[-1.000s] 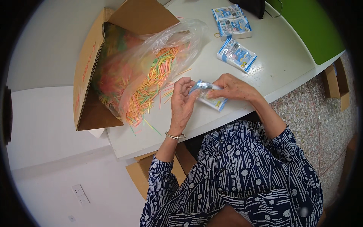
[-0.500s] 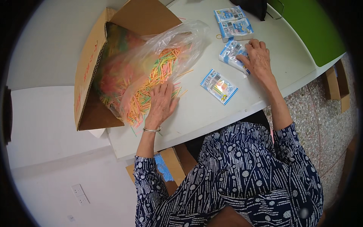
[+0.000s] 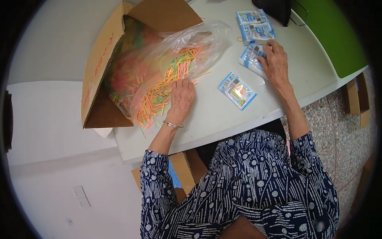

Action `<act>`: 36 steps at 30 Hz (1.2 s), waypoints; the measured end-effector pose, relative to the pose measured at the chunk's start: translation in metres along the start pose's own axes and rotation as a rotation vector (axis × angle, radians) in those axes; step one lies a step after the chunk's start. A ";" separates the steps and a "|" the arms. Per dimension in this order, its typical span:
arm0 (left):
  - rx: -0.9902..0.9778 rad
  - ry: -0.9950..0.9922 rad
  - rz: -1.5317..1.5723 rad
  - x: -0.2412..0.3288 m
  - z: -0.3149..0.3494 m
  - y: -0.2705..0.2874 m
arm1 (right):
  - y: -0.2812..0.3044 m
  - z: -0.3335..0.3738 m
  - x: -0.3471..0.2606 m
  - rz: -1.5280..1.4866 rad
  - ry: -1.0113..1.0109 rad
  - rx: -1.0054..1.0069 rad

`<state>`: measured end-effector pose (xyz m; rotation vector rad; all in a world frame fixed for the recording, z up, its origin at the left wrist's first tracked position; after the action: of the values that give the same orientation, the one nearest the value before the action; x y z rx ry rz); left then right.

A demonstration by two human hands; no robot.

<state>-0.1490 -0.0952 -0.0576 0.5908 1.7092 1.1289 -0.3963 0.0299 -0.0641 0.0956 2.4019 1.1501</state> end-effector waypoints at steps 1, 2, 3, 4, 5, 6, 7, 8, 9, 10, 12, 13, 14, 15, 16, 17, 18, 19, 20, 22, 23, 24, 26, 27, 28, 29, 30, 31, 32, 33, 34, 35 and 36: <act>-0.001 0.007 -0.003 0.000 -0.001 -0.001 | 0.002 0.000 -0.003 0.041 0.039 0.033; 0.005 0.017 -0.020 0.000 -0.002 -0.003 | 0.001 0.000 -0.004 0.037 0.046 0.034; 0.010 0.028 -0.038 -0.001 -0.003 -0.005 | 0.002 0.000 -0.007 0.072 0.070 0.048; 0.009 0.034 -0.040 -0.002 -0.004 -0.007 | 0.003 -0.001 -0.009 0.108 0.094 0.062; 0.034 0.046 -0.014 -0.003 -0.004 -0.009 | 0.004 -0.001 -0.008 0.105 0.100 0.063; 0.059 0.058 0.012 -0.004 -0.003 -0.009 | 0.002 0.000 -0.008 0.120 0.128 0.032; 0.058 0.065 0.008 -0.004 -0.002 -0.012 | -0.001 0.000 -0.008 0.133 0.156 0.001; 0.089 0.095 0.035 -0.005 0.000 -0.013 | -0.002 0.000 -0.007 0.128 0.163 0.002; 0.120 0.125 0.061 -0.007 0.002 -0.013 | -0.002 0.001 -0.006 0.120 0.148 0.007; 0.120 0.131 0.059 -0.005 0.003 -0.014 | -0.001 0.001 -0.003 0.114 0.130 0.012; 0.170 0.182 0.139 -0.007 0.010 -0.010 | 0.005 -0.001 -0.001 0.046 0.111 0.045; 0.168 0.189 0.137 -0.008 0.014 -0.009 | 0.009 -0.002 0.002 -0.019 0.085 0.075; 0.176 0.219 0.210 -0.012 0.018 -0.007 | 0.011 -0.003 0.002 -0.023 0.091 0.072; 0.184 0.250 0.283 -0.016 0.022 -0.005 | 0.013 -0.004 0.008 -0.092 0.021 0.078; 0.179 0.261 0.279 -0.019 0.026 -0.001 | 0.014 -0.006 0.013 -0.164 -0.049 0.082; 0.170 0.342 0.385 -0.030 0.030 0.002 | 0.016 -0.008 0.010 -0.174 -0.041 0.076; 0.162 0.425 0.490 -0.041 0.037 0.003 | 0.016 -0.010 0.012 -0.351 -0.110 0.052; 0.157 0.439 0.482 -0.049 0.045 0.003 | 0.015 -0.011 0.012 -0.529 -0.180 0.024; 0.269 0.459 0.638 -0.062 0.055 0.009 | 0.020 -0.013 0.004 -0.620 -0.183 0.044; 0.379 0.485 0.788 -0.086 0.077 0.016 | 0.020 -0.015 -0.009 -0.738 -0.212 -0.039; 0.342 0.570 0.750 -0.101 0.089 0.015 | 0.016 -0.012 -0.015 -0.842 -0.247 -0.110; 0.304 0.653 0.712 -0.114 0.101 0.015 | 0.017 -0.010 -0.023 -0.847 -0.248 -0.114; 0.201 0.707 0.531 -0.132 0.131 0.006 | 0.002 -0.002 -0.052 -1.052 -0.270 -0.258; 0.099 0.752 0.351 -0.139 0.149 -0.003 | 0.001 0.000 -0.062 -1.058 -0.268 -0.262; 0.097 0.757 0.349 -0.143 0.167 -0.009 | -0.002 0.002 -0.079 -0.997 -0.187 -0.333; 0.029 0.707 0.268 -0.142 0.178 -0.015 | -0.003 0.005 -0.094 -0.935 -0.109 -0.397; -0.037 0.654 0.188 -0.139 0.186 -0.024 | -0.003 0.008 -0.104 -0.937 -0.110 -0.396; -0.039 0.653 0.189 -0.138 0.192 -0.026 | -0.008 0.014 -0.116 -0.995 -0.143 -0.446; -0.116 0.646 0.181 -0.136 0.197 -0.034 | -0.013 0.019 -0.125 -1.052 -0.176 -0.496; -0.192 0.638 0.172 -0.135 0.200 -0.043 | -0.015 0.023 -0.130 -1.051 -0.178 -0.496; -0.192 0.639 0.172 -0.135 0.202 -0.046 | -0.017 0.025 -0.137 -1.052 -0.159 -0.517; -0.159 0.627 0.200 -0.135 0.204 -0.046 | -0.018 0.027 -0.141 -1.053 -0.139 -0.538; -0.125 0.615 0.228 -0.136 0.205 -0.046 | -0.019 0.028 -0.144 -1.041 -0.119 -0.554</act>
<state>0.0975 -0.1379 -0.0577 0.3837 2.0965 1.6927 -0.2537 0.0003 -0.0381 -1.0805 1.5283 1.1295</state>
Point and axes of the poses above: each hand's wrist, its own z-axis away from the middle knuckle, its own y-axis out of the back of the hand, x = y × z, the point moved 8 cm from there along -z, towards the middle knuckle, and after that the axes turned 6 degrees about y, right-handed, at the moved point
